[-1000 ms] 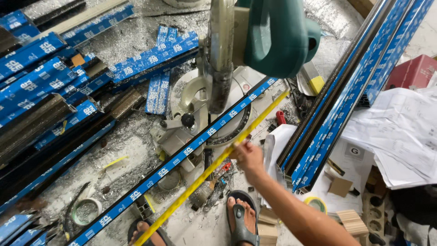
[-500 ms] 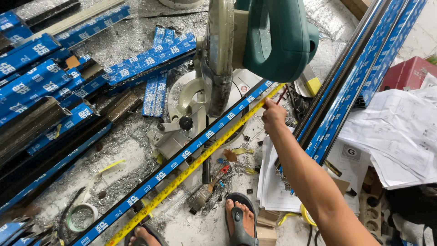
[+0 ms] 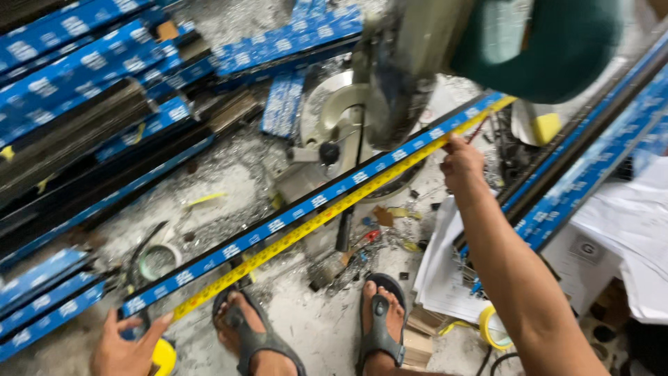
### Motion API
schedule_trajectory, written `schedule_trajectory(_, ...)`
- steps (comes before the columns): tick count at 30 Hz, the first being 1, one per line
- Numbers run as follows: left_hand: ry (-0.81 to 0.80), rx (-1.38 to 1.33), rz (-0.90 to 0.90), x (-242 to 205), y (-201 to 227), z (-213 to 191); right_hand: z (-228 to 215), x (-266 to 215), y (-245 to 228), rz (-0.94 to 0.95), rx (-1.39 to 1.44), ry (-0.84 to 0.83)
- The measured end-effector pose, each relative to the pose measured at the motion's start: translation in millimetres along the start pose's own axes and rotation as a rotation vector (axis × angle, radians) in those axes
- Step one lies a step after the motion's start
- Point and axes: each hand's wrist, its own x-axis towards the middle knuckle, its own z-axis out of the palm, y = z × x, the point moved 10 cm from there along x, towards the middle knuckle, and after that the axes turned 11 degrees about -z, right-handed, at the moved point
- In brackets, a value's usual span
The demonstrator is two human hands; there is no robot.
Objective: The person measures a metal bar with a tape measure, marks it with a pencil, and cuts it using a miter saw.
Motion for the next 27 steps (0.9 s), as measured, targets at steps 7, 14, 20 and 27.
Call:
schedule_trajectory(7,0.081,0.596,-0.358,-95,102,-15,10,-71,-49,0.060,-0.064,0.055)
schedule_trajectory(14,0.245,0.656,0.075,-37,32,-17,-14,11,8,-0.054,0.047,0.077)
schedule_trajectory(20,-1.053,-1.279,-0.962,-376,-13,473,2,-78,-48,0.092,-0.010,0.098)
schedule_trajectory(27,-0.767,-0.867,-0.607,-337,-34,448,-14,-18,-10,-0.061,0.057,0.057)
